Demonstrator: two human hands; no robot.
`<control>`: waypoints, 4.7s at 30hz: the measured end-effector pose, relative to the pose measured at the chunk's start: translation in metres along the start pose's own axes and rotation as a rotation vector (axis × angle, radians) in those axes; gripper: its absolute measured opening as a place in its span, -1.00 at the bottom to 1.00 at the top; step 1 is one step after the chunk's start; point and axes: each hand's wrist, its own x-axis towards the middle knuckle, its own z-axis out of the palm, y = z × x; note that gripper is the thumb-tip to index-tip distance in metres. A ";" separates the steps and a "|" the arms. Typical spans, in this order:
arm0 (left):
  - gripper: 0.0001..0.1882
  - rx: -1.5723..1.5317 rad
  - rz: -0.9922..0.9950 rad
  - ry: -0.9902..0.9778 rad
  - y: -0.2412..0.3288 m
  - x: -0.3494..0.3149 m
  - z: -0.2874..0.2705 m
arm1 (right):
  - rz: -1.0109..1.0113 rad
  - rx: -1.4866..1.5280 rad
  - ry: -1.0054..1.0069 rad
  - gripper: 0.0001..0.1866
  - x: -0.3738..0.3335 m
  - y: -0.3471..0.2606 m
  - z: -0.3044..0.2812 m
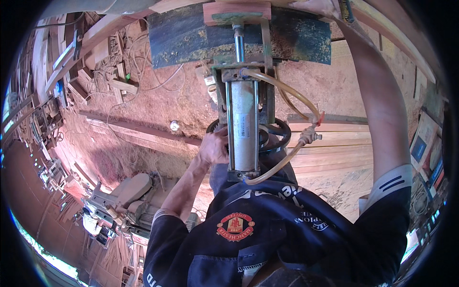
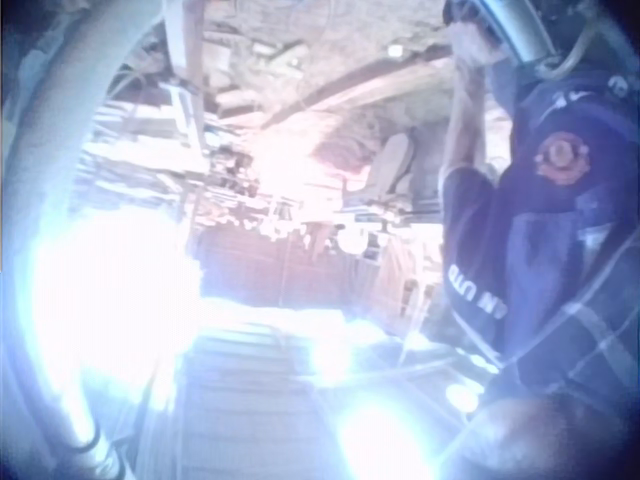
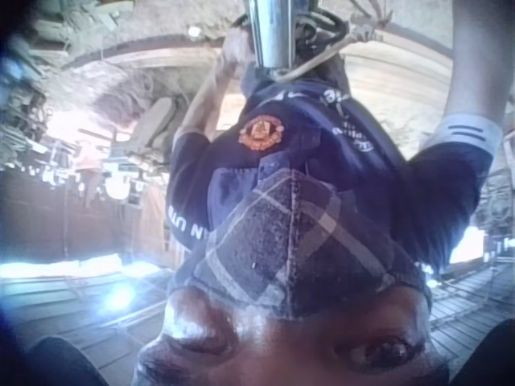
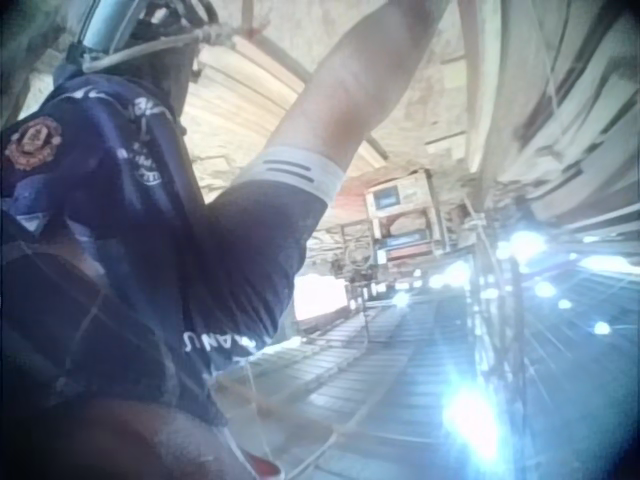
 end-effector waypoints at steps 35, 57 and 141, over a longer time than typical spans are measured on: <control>-0.41 0.002 -0.043 -0.066 0.008 0.001 -0.007 | 0.142 -0.404 -0.298 0.01 0.001 0.026 0.031; -0.38 -0.008 -0.033 -0.038 0.000 -0.002 -0.001 | 0.202 -0.025 -0.203 0.29 -0.009 0.021 0.016; -0.39 -0.533 -0.178 -0.070 -0.052 -0.039 0.031 | 0.118 -0.045 -0.091 0.19 -0.006 0.007 -0.009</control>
